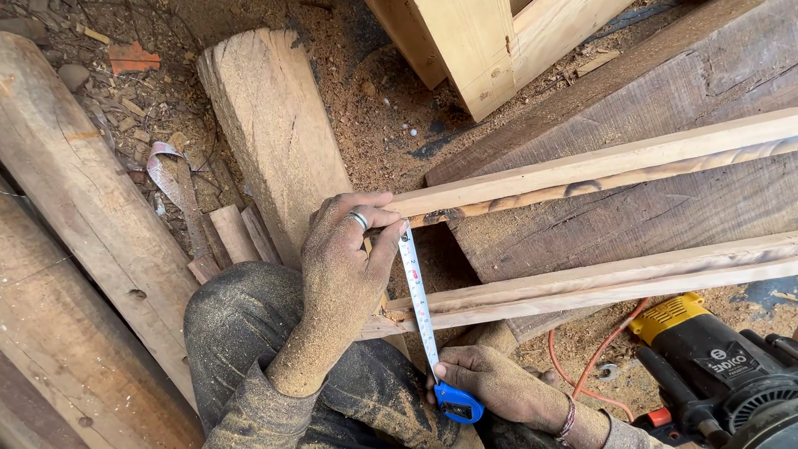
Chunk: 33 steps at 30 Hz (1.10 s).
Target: The person uses a tape measure to check the dimensions of several wooden frames from various angles. They then measure the width of a cutout in one of the frames and the length of a separate wooden board.
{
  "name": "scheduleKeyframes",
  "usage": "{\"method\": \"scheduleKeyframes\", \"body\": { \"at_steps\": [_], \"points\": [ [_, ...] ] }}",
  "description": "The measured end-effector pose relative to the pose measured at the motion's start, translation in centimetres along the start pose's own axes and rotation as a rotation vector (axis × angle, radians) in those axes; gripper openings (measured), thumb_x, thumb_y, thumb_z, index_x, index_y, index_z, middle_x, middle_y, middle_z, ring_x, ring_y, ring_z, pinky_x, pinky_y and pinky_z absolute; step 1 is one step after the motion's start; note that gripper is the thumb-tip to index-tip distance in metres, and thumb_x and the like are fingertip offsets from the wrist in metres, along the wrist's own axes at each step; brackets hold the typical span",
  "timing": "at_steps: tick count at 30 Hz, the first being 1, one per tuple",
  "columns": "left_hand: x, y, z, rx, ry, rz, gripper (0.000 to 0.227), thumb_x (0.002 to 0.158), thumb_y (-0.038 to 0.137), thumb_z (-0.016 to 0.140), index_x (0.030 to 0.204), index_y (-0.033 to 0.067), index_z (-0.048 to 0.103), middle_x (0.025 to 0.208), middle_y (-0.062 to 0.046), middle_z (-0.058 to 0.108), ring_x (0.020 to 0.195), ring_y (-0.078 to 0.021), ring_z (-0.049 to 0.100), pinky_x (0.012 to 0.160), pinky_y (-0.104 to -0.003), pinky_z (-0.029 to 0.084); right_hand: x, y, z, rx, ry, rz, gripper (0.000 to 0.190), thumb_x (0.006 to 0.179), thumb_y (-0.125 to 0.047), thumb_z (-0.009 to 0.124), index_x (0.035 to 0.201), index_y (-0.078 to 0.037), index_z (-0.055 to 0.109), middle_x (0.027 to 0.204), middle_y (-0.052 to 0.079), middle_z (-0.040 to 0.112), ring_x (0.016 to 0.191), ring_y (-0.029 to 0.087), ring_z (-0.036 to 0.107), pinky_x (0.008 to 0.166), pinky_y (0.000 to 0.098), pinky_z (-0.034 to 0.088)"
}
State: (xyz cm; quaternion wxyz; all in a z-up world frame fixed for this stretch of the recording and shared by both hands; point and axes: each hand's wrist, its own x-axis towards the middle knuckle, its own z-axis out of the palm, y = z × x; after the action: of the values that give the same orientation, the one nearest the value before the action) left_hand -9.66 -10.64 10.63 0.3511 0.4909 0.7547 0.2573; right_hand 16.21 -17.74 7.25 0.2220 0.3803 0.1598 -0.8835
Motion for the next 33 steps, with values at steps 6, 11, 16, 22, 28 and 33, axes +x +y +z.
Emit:
{"method": "scheduleKeyframes", "body": {
  "at_steps": [6, 11, 16, 22, 28, 33],
  "points": [
    [0.18, 0.12, -0.03, -0.011, -0.015, 0.006, 0.009, 0.092, 0.012, 0.076, 0.092, 0.0053, 0.07, 0.115, -0.009, 0.07, 0.11, -0.0236, 0.066, 0.098, -0.039, 0.052, -0.23, -0.67, 0.18, -0.08, 0.001, -0.026, 0.037, 0.103, -0.038, 0.053, 0.102, -0.005, 0.069, 0.095, 0.001, 0.075, 0.089, 0.008, 0.069, 0.083, 0.0254, 0.056],
    [0.22, 0.05, 0.03, -0.004, -0.015, -0.003, 0.009, 0.091, 0.011, 0.077, 0.092, 0.0057, 0.07, 0.114, -0.009, 0.07, 0.109, -0.0238, 0.067, 0.097, -0.039, 0.052, -0.09, -0.79, 0.05, -0.117, -0.004, -0.037, 0.038, 0.103, -0.04, 0.053, 0.103, -0.006, 0.07, 0.095, -0.001, 0.075, 0.089, 0.007, 0.067, 0.084, 0.0248, 0.055],
    [0.29, -0.16, 0.09, 0.022, -0.021, 0.022, 0.01, 0.089, 0.011, 0.079, 0.091, 0.0062, 0.07, 0.113, -0.008, 0.072, 0.109, -0.0245, 0.067, 0.098, -0.042, 0.051, 0.21, -0.73, 0.04, -0.101, -0.012, -0.058, 0.039, 0.104, -0.04, 0.053, 0.102, -0.005, 0.071, 0.092, 0.0, 0.075, 0.086, 0.007, 0.066, 0.082, 0.0251, 0.055],
    [0.19, -0.27, 0.12, 0.021, -0.026, 0.031, 0.012, 0.09, 0.011, 0.079, 0.093, 0.0067, 0.069, 0.112, -0.009, 0.07, 0.108, -0.0252, 0.067, 0.099, -0.042, 0.049, 0.29, -0.56, -0.05, -0.015, -0.035, -0.067, 0.036, 0.104, -0.037, 0.055, 0.1, -0.004, 0.07, 0.091, 0.002, 0.076, 0.084, 0.009, 0.067, 0.08, 0.0259, 0.055],
    [0.26, -0.28, 0.11, 0.032, -0.02, 0.082, 0.013, 0.09, 0.011, 0.079, 0.092, 0.0066, 0.067, 0.112, -0.009, 0.07, 0.106, -0.0237, 0.067, 0.097, -0.042, 0.048, 0.45, -0.19, -0.08, 0.004, -0.034, -0.067, 0.036, 0.104, -0.035, 0.056, 0.1, -0.003, 0.07, 0.09, 0.003, 0.075, 0.084, 0.009, 0.068, 0.079, 0.0267, 0.055],
    [0.22, -0.28, 0.08, 0.023, -0.029, 0.061, 0.013, 0.09, 0.011, 0.079, 0.092, 0.0075, 0.067, 0.112, -0.01, 0.069, 0.106, -0.0239, 0.067, 0.097, -0.042, 0.048, 0.5, -0.2, -0.05, -0.016, -0.043, -0.1, 0.037, 0.105, -0.036, 0.055, 0.099, -0.003, 0.069, 0.091, 0.003, 0.075, 0.086, 0.009, 0.069, 0.08, 0.0268, 0.056]
  ]
}}
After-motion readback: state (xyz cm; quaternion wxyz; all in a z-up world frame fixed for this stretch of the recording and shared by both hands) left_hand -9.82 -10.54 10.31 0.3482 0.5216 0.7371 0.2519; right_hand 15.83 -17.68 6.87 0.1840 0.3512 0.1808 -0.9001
